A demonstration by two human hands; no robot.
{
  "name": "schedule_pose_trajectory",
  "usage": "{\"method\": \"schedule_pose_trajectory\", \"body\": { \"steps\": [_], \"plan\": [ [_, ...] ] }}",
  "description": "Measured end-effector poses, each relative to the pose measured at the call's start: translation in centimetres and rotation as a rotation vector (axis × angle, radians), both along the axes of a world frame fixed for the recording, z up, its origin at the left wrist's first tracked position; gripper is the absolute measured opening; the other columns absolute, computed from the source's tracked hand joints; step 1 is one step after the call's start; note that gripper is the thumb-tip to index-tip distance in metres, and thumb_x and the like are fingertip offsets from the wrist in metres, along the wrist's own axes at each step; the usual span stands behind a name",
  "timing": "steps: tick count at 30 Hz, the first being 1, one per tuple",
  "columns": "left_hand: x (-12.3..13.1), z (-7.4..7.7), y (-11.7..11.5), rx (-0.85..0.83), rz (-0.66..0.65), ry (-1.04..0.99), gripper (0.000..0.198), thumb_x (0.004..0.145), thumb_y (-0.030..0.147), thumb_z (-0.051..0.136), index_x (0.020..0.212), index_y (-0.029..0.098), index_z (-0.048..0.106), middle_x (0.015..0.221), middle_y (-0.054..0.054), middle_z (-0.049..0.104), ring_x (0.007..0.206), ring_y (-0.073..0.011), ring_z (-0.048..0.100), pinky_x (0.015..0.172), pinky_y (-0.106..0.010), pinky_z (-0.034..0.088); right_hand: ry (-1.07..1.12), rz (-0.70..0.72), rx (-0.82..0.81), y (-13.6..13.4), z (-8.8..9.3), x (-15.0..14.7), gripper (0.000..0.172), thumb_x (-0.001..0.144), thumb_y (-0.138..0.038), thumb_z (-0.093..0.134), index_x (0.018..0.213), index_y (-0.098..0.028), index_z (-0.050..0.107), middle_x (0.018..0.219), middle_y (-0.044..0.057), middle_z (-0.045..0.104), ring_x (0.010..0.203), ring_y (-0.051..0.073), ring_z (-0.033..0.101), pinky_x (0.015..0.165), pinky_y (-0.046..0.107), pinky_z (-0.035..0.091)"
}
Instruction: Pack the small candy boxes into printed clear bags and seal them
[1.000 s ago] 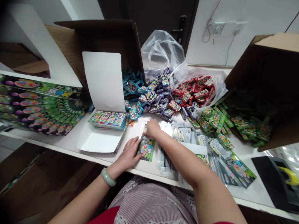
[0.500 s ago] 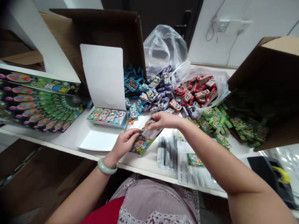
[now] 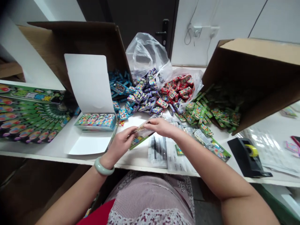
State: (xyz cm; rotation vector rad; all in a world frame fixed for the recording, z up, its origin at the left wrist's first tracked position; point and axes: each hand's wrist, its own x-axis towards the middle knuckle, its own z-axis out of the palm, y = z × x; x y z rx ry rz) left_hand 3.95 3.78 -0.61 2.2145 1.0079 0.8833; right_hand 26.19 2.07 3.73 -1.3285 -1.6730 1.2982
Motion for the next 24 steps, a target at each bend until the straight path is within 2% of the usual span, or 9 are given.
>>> {"method": "schedule_pose_trajectory", "body": {
  "steps": [2, 4, 5, 7, 10, 14, 19, 21, 24],
  "plan": [
    [-0.5, -0.5, 0.0, -0.129, 0.088, -0.160, 0.025, 0.086, 0.024, 0.055, 0.108, 0.019, 0.067, 0.103, -0.006, 0.071, 0.095, -0.0219, 0.066, 0.087, -0.032, 0.052, -0.143, -0.225, 0.249, -1.3, -0.1, -0.6, 0.027, 0.087, -0.030, 0.057, 0.109, -0.017, 0.065, 0.113, 0.009, 0.066, 0.110, 0.024, 0.057, 0.098, 0.042, 0.043],
    [-0.9, -0.9, -0.1, -0.252, 0.196, -0.325, 0.027, 0.083, 0.030, 0.062, 0.106, 0.019, 0.068, 0.101, -0.005, 0.072, 0.090, -0.0209, 0.067, 0.082, -0.030, 0.054, -0.134, -0.465, 0.433, -2.9, -0.8, -1.4, 0.047, 0.084, -0.029, 0.062, 0.129, -0.019, 0.051, 0.136, 0.012, 0.051, 0.129, 0.026, 0.043, 0.104, 0.042, 0.038],
    [-1.0, -0.9, -0.2, -0.310, 0.231, -0.398, 0.030, 0.081, 0.033, 0.065, 0.106, 0.018, 0.068, 0.100, -0.005, 0.072, 0.087, -0.0205, 0.067, 0.079, -0.029, 0.055, -0.062, -0.512, 0.423, -3.7, -1.5, -1.8, 0.058, 0.082, -0.030, 0.064, 0.135, -0.021, 0.043, 0.141, 0.014, 0.046, 0.132, 0.025, 0.039, 0.104, 0.041, 0.039],
    [-0.8, -0.8, -0.5, -0.432, 0.222, -0.504, 0.036, 0.076, 0.035, 0.072, 0.107, 0.018, 0.067, 0.100, -0.005, 0.072, 0.083, -0.0194, 0.068, 0.075, -0.028, 0.056, 0.175, -0.423, 0.221, -4.9, -3.2, -2.9, 0.065, 0.077, -0.035, 0.069, 0.134, -0.021, 0.039, 0.136, 0.014, 0.050, 0.127, 0.025, 0.046, 0.097, 0.039, 0.045],
    [0.4, 0.0, -0.8, -0.675, 0.117, -0.657, 0.041, 0.068, 0.035, 0.078, 0.103, 0.016, 0.067, 0.096, -0.006, 0.073, 0.080, -0.0193, 0.068, 0.072, -0.029, 0.056, 0.473, -0.259, -0.034, -5.4, -5.4, -4.2, 0.043, 0.070, -0.042, 0.073, 0.102, -0.020, 0.055, 0.102, 0.007, 0.067, 0.097, 0.020, 0.063, 0.087, 0.035, 0.049],
    [2.0, 0.5, -0.7, -1.011, 0.037, -0.781, 0.046, 0.061, 0.037, 0.082, 0.099, 0.015, 0.066, 0.085, -0.006, 0.073, 0.078, -0.0216, 0.069, 0.073, -0.034, 0.057, 0.510, -0.413, -0.009, -4.9, -6.4, -4.2, 0.036, 0.066, -0.047, 0.074, 0.073, -0.020, 0.051, 0.068, -0.004, 0.058, 0.066, 0.013, 0.057, 0.069, 0.028, 0.048],
    [1.2, -2.2, -1.2, -0.949, -0.028, -0.553, 0.041, 0.069, 0.033, 0.079, 0.103, 0.015, 0.067, 0.095, -0.007, 0.073, 0.085, -0.0192, 0.067, 0.074, -0.027, 0.054, 0.495, -0.602, 0.062, -5.1, -6.7, -3.0, 0.033, 0.068, -0.046, 0.071, 0.077, -0.021, 0.052, 0.074, -0.002, 0.059, 0.070, 0.013, 0.056, 0.069, 0.027, 0.047],
    [0.4, -3.6, -1.9, -0.969, -0.009, -0.533, 0.039, 0.071, 0.034, 0.077, 0.103, 0.014, 0.067, 0.095, -0.007, 0.073, 0.083, -0.0182, 0.067, 0.074, -0.027, 0.054, 0.402, -0.562, 0.030, -5.6, -7.1, -3.0, 0.030, 0.068, -0.042, 0.071, 0.077, -0.021, 0.051, 0.074, -0.003, 0.059, 0.070, 0.013, 0.055, 0.068, 0.027, 0.047],
    [-0.4, -4.7, -2.7, -1.155, -0.029, -0.574, 0.042, 0.072, 0.037, 0.077, 0.105, 0.014, 0.066, 0.089, -0.007, 0.073, 0.076, -0.0184, 0.067, 0.072, -0.029, 0.054, 0.329, -0.474, -0.102, -6.2, -7.6, -3.6, 0.034, 0.064, -0.042, 0.075, 0.072, -0.021, 0.049, 0.068, -0.005, 0.057, 0.065, 0.013, 0.054, 0.063, 0.027, 0.048]
  ]
}}
